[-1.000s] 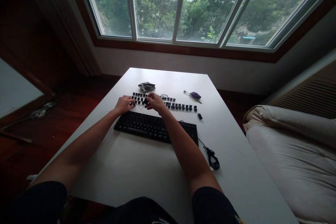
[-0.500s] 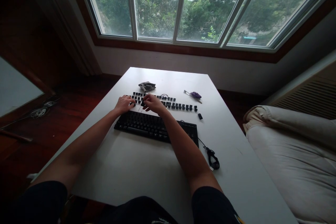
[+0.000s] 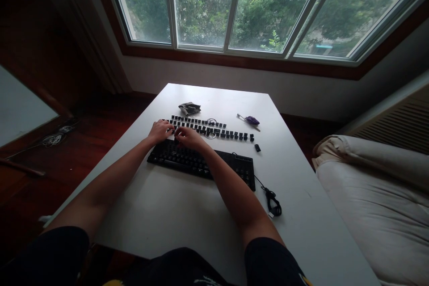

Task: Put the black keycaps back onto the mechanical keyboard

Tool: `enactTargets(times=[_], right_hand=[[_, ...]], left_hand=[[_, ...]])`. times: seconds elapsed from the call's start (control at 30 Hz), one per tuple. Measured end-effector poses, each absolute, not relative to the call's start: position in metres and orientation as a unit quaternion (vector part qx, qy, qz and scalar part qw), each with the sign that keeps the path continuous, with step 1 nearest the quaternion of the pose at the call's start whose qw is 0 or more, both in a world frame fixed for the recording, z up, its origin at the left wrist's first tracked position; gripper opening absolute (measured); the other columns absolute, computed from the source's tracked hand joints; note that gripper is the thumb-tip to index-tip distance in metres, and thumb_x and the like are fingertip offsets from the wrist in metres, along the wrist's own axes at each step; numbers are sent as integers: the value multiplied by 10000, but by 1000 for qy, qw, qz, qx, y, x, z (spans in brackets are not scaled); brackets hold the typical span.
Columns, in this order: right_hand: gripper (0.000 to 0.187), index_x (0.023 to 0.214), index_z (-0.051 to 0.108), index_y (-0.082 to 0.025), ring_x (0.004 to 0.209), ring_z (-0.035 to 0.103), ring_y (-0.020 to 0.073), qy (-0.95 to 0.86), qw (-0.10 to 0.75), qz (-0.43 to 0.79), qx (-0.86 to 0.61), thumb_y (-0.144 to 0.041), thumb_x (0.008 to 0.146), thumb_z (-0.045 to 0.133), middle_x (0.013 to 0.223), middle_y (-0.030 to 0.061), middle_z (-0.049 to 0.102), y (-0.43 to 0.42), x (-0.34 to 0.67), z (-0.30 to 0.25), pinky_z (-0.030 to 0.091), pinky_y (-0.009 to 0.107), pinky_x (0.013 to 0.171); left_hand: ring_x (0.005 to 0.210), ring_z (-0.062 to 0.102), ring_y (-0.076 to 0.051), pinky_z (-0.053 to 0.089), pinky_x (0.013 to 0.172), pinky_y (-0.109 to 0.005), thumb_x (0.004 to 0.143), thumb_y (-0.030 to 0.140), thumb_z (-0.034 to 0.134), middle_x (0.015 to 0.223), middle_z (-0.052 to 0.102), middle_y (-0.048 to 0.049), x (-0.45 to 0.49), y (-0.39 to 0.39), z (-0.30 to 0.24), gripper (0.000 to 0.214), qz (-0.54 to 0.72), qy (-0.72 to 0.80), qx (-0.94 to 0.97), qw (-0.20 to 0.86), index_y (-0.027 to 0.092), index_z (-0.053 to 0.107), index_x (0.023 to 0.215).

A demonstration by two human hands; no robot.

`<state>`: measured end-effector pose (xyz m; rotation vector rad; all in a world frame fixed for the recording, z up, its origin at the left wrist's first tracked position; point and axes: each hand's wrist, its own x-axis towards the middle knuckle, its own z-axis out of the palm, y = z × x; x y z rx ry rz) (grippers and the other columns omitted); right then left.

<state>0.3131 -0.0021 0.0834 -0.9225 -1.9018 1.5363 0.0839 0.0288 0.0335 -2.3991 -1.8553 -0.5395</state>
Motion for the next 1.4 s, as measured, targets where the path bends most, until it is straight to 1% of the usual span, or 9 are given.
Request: enactTargets(times=[0.4,0.57,0.67,0.77,0.87,0.93,1.03,1.23,1.4], right_hand=[[180,1022,706,-213,658,703,129,-828,205,440,-281,-166,887,596,740,-29,692,-18,319,99,520,214,641],[230,1053,709,-212,617,705,132,-779,220,481,-336,-144,877,579,775,-18,704,-16,311,90,522,214,591],[227,1049,706,-199,613,703,134,-771,227,491,-337,-145,885,559,802,-6,707,-19,307,84,514,216,578],[215,1025,718,-195,633,682,126,-819,237,423,-307,-140,882,567,785,-10,706,-26,308,86,492,220,629],[179,976,741,-191,692,646,130,-883,213,346,-236,-138,865,611,778,-5,709,-32,314,97,460,225,688],[203,982,748,-191,717,628,133,-901,193,329,-205,-113,854,612,808,2,720,-34,319,104,443,227,703],[231,998,746,-188,698,612,132,-896,187,328,-234,-94,855,591,769,-7,713,-37,324,110,426,228,703],[153,1005,740,-194,695,615,134,-899,192,302,-255,-243,887,656,806,-1,717,-46,330,107,402,226,689],[186,1047,725,-213,708,627,153,-916,190,236,-263,-333,944,628,829,20,728,-57,328,112,376,240,679]], left_hand=[[1077,535,-294,405,928,-448,923,319,582,1066,673,-88,93,15,43,205,-211,-586,-782,33,258,758,1009],[1055,548,-280,418,931,-433,915,318,593,1082,673,-84,104,3,46,212,-220,-560,-799,14,246,749,1039],[1041,553,-273,430,915,-419,891,257,591,1080,671,-81,108,-5,46,203,-212,-539,-815,-3,235,745,1023],[1008,562,-260,440,910,-403,840,198,608,1052,666,-81,109,-13,45,190,-193,-518,-833,-24,223,743,972],[995,571,-254,446,909,-402,851,220,604,1059,670,-81,109,-19,42,197,-186,-501,-844,-44,231,746,987],[998,579,-253,450,897,-398,874,234,582,1067,674,-82,109,-22,40,195,-186,-499,-845,-49,230,748,977],[996,593,-248,456,878,-382,877,240,579,1049,679,-84,110,-26,39,183,-183,-497,-847,-53,219,744,955],[961,607,-247,447,876,-387,901,264,566,1011,691,-82,111,-33,38,209,-177,-490,-853,-42,220,748,992],[965,612,-248,449,879,-382,896,289,591,1013,692,-79,109,-34,34,193,-172,-493,-851,-48,220,749,982]])
